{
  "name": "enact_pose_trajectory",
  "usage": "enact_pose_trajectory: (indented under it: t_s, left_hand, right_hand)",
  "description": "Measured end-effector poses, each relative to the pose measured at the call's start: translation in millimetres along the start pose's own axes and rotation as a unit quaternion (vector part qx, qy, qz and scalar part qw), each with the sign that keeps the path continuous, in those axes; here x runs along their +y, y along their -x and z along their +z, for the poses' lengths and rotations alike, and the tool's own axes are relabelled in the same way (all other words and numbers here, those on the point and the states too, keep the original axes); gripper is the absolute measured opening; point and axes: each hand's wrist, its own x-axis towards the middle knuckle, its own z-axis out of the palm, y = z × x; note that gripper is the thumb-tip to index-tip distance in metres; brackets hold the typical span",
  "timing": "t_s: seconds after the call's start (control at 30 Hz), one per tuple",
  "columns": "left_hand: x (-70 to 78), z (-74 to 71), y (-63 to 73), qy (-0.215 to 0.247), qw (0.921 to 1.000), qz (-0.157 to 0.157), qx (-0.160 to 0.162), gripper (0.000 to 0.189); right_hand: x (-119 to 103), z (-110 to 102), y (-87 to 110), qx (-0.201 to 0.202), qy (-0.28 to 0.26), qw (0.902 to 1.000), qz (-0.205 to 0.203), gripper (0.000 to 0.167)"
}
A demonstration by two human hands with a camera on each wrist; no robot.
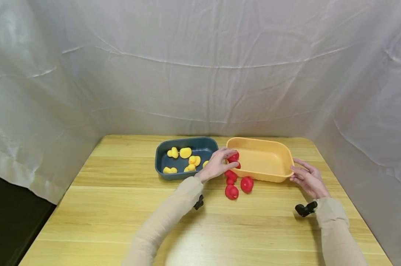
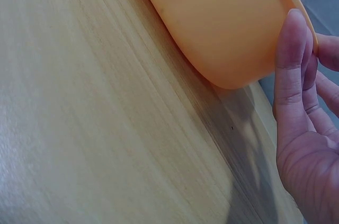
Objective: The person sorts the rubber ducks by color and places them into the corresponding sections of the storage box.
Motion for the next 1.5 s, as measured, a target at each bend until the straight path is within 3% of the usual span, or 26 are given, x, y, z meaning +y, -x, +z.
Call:
enact_pose_trajectory:
  t_s: [0.1,0.27,0.43,0.57,1.2,1.5]
  left_hand:
    - [0.2,-2.8,13.7,0.025,0.9996,-0.007,-0.006,0.048]
    - [-2.3,-3.9,39.0,0.046,0.9988,0.007,-0.017,0.048]
    - [-6.7,1.2,60.3,0.025,0.9991,0.026,-0.021,0.046]
    - [-11.1,6.4,70.7,0.012,0.9991,0.016,-0.037,0.048]
    - [-16.8,10.9,74.0,0.002,0.9963,-0.001,-0.086,0.049]
    - [-19.7,11.4,75.2,-0.011,0.9961,0.000,-0.088,0.049]
  right_hand:
    - [0,1,-0.2,-0.002,-0.001,1.0000,-0.005,0.035]
    - [1,1,0.0,-0.004,-0.008,0.9999,-0.008,0.036]
    - [0,0,0.8,-0.006,-0.011,0.9999,-0.007,0.037]
    - [0,0,0.6,-0.005,-0.007,1.0000,-0.004,0.036]
    - [0,0,0.8,0.003,-0.011,0.9999,-0.002,0.035]
    - [0,-1,1.1,0.002,-0.013,0.9999,-0.003,0.036]
